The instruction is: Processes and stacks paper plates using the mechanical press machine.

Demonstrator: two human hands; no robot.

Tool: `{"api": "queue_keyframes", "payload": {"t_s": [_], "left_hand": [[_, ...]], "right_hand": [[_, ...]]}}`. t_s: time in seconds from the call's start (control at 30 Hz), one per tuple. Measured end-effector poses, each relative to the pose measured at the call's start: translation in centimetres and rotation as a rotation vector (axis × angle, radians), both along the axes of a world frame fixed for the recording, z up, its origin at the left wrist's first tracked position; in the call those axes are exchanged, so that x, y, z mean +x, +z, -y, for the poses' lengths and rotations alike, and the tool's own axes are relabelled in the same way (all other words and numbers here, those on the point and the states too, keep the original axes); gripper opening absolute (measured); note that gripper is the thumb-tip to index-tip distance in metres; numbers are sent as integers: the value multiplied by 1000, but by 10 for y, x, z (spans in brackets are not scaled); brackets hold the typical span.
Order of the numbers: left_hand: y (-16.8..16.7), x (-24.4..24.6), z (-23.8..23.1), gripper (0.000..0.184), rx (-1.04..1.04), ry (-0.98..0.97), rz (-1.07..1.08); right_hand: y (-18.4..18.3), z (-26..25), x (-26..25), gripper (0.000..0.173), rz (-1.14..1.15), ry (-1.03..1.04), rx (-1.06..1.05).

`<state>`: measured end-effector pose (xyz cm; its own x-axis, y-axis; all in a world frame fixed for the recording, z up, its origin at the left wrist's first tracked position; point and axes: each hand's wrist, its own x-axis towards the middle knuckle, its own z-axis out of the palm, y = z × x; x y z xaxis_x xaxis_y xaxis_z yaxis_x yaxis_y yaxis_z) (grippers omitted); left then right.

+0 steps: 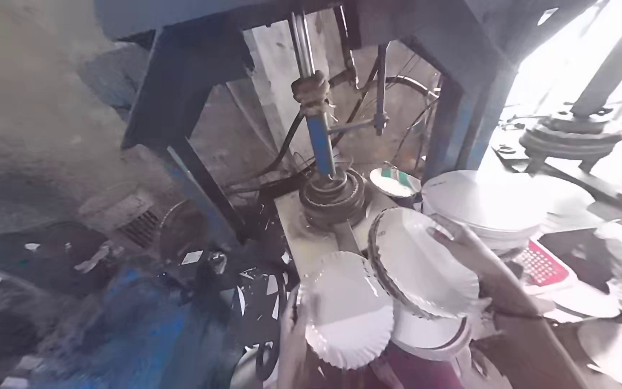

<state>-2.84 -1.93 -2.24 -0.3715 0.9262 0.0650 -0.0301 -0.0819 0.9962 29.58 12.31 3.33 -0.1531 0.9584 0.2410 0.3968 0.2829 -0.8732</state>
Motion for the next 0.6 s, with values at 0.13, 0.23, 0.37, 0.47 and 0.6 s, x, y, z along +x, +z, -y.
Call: {"api": "queue_keyframes", "payload": {"t_s": [0.13, 0.23, 0.37, 0.47, 0.6], "left_hand": [[3, 26, -2, 47, -14, -117, 32], [-6, 47, -15, 47, -43, -157, 206], [-17, 55, -25, 47, -162, -115, 419], [-18, 53, -23, 53, -157, -132, 404], [-17, 45, -28, 58, -63, -196, 138]], "right_hand": [[-8, 6, -32, 35, -26, 124, -20], [-6, 11, -58, 30, 157, 138, -15], [-26, 7, -66, 31, 218, 114, 16], [-28, 12, -61, 36, 131, 62, 7], [-26, 6, -45, 37, -106, -127, 25]]}}
